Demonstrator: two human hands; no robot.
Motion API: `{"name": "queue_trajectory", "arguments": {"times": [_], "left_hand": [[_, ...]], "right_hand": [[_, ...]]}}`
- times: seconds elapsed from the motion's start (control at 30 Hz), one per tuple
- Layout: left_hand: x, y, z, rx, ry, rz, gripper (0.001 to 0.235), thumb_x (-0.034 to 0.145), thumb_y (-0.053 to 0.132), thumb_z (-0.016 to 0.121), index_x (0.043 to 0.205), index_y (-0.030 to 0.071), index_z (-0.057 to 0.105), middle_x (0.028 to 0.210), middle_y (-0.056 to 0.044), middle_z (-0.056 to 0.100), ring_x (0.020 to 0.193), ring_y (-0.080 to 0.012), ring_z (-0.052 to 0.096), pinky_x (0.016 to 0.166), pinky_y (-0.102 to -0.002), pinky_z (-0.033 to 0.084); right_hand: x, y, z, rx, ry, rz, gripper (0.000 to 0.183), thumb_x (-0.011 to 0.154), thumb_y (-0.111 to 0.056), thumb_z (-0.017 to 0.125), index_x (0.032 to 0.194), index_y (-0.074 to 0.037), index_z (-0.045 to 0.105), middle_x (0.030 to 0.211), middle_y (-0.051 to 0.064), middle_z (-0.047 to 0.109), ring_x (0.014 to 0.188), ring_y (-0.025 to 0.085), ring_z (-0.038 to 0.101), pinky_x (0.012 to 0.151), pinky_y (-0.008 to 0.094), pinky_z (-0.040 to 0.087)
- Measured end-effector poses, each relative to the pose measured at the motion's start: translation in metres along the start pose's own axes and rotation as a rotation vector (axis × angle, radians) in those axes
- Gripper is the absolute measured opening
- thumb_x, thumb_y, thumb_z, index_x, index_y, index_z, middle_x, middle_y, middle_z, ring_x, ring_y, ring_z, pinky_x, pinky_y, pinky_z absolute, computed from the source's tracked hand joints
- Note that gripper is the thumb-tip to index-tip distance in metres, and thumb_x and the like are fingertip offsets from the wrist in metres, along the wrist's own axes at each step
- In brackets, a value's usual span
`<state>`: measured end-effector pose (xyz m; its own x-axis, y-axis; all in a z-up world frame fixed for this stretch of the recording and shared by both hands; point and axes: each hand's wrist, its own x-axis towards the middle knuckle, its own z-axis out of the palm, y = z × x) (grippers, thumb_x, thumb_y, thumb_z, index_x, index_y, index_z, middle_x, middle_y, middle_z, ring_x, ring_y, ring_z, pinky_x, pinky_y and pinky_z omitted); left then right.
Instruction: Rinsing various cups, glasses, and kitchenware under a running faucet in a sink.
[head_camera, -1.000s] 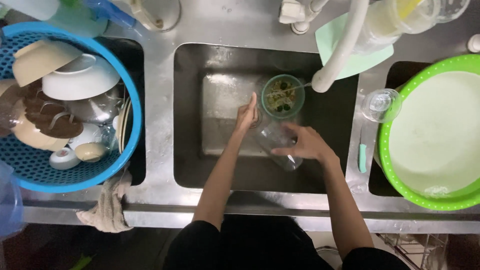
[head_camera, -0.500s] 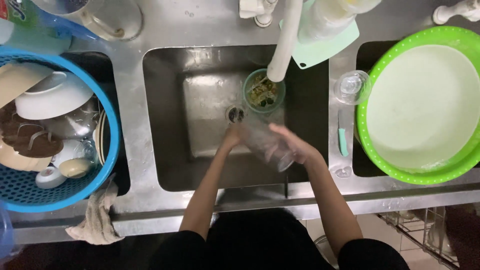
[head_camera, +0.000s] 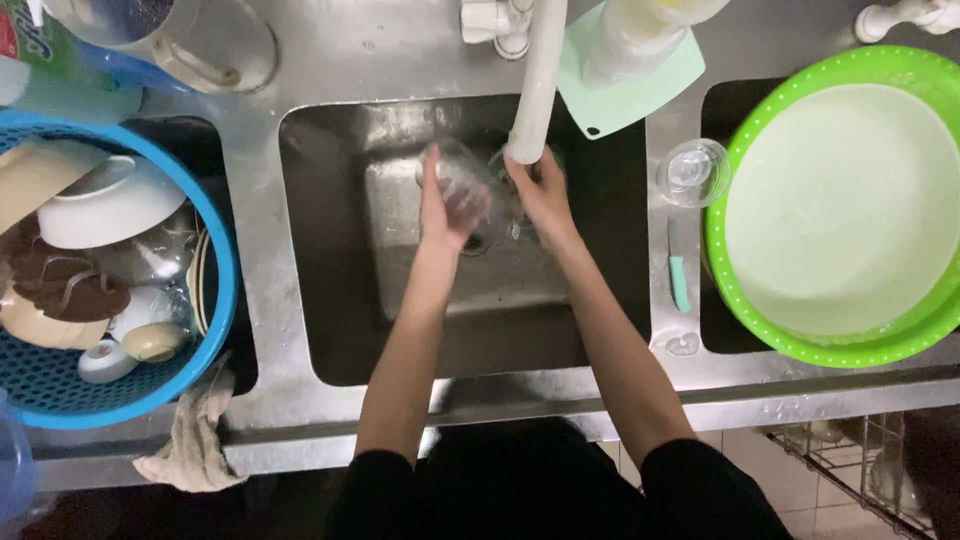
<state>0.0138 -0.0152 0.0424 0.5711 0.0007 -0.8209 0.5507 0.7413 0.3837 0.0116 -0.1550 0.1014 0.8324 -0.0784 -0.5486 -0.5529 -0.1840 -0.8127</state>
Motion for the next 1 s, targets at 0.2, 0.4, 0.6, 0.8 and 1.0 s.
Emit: {"name": "queue_trajectory", "arguments": {"times": [0.2,0.4,0.6,0.8,1.0], "left_hand": [[0.018,0.021,0.028,-0.261,0.029,-0.08,0.121,0.073,0.071,0.071,0.158,0.004,0.018,0.133,-0.025,0.052,0.111,-0.0408,0.059,0.083,-0.053,0.046],[-0.021,0.001,0.076,-0.175,0.377,0.137,0.101,0.074,0.068,0.074,0.147,0.008,0.038,0.13,-0.027,0.059,0.107,-0.0393,0.068,0.088,-0.054,0.052],[-0.053,0.001,0.096,-0.158,0.262,0.303,0.09,0.073,0.055,0.083,0.141,0.013,0.041,0.143,-0.023,0.047,0.122,-0.0358,0.057,0.102,-0.053,0.045],[-0.009,-0.003,0.058,-0.001,-0.103,0.362,0.103,0.073,0.041,0.093,0.148,-0.004,0.038,0.121,-0.011,0.056,0.108,-0.0181,0.059,0.104,-0.036,0.048],[0.001,0.019,-0.004,0.886,-0.312,0.66,0.093,0.064,0.014,0.1,0.14,0.013,0.047,0.128,-0.019,0.062,0.126,-0.0416,0.059,0.111,-0.063,0.039]], "right_hand": [[0.024,-0.006,0.006,0.04,0.016,-0.159,0.052,0.107,-0.058,0.046,0.134,-0.02,0.069,0.137,0.014,0.061,0.12,0.025,0.059,0.096,0.041,0.053],[0.012,0.003,0.003,0.207,0.152,-0.166,0.059,0.112,-0.05,0.044,0.156,-0.009,0.045,0.161,0.016,0.04,0.149,0.035,0.037,0.122,0.052,0.032],[0.015,0.013,0.007,0.702,0.236,0.251,0.08,0.09,-0.074,0.054,0.138,-0.01,0.056,0.123,0.012,0.053,0.099,0.022,0.056,0.071,0.029,0.051],[0.058,0.059,0.006,0.833,0.164,0.257,0.051,0.09,-0.057,0.059,0.12,-0.016,0.056,0.1,0.008,0.062,0.067,0.016,0.047,0.053,0.028,0.04],[0.054,0.072,-0.012,0.06,0.22,-0.037,0.047,0.106,-0.053,0.053,0.128,-0.013,0.063,0.118,0.009,0.068,0.077,0.017,0.065,0.055,0.033,0.059]]}}
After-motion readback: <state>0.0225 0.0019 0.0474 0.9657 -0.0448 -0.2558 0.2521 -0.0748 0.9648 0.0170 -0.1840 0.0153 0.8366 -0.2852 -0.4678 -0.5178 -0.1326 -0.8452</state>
